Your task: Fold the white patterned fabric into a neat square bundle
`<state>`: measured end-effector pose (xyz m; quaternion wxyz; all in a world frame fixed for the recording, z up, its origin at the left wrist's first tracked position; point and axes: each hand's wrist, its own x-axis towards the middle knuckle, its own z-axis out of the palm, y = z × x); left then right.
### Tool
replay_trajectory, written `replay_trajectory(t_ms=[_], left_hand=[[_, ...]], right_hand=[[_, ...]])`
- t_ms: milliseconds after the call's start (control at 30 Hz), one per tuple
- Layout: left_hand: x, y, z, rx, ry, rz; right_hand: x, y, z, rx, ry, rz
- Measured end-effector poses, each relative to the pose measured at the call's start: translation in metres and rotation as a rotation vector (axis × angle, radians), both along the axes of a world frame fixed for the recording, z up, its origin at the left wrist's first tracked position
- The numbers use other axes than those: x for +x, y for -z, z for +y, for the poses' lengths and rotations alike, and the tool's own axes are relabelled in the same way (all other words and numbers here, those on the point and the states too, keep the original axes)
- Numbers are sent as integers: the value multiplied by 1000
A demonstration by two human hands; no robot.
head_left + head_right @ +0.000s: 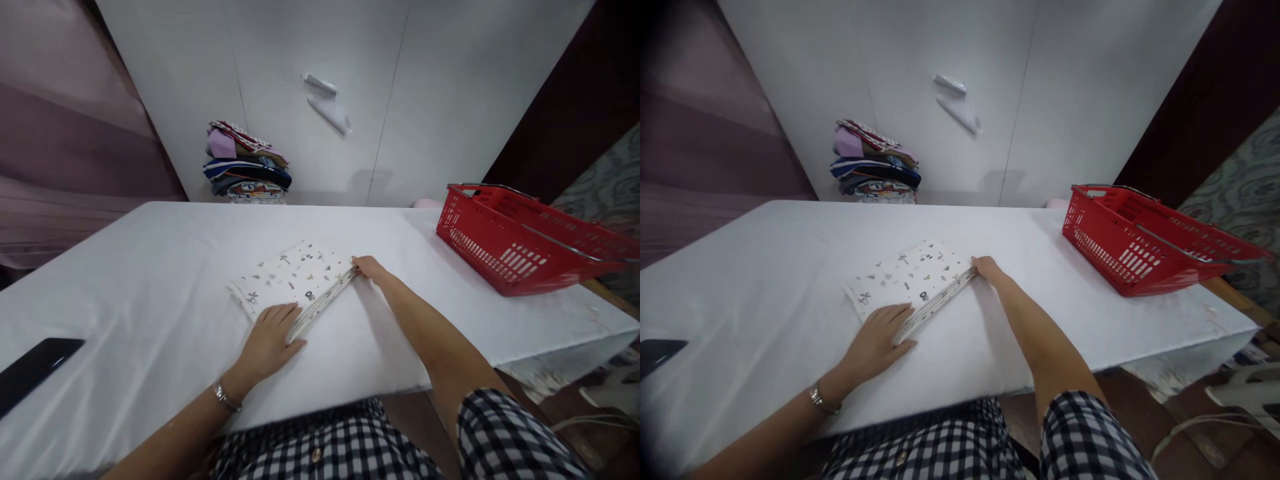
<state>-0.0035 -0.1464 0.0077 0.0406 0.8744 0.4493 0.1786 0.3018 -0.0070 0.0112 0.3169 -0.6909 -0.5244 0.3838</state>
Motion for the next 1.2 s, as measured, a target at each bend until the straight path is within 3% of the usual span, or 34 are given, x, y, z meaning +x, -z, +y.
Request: replay_trajectory(t_ms=[167,333,467,733,933,1200], left_hand=[[-1,2,3,29,2,-9],[-1,5,7,62,0,-11],[-1,3,8,45,-8,-13],[-3,1,8,99,24,1],[-1,0,5,191,57,71],[2,-7,10,117,-7,90]], right_hand=[[14,2,-12,13,-98,37],[14,13,-24,265,-307,-134],[9,20,-21,350,-279,-311],[18,22,-12,408,-279,-394],[22,27,-16,405,-307,-474],[11,19,-17,338,-309,-589]])
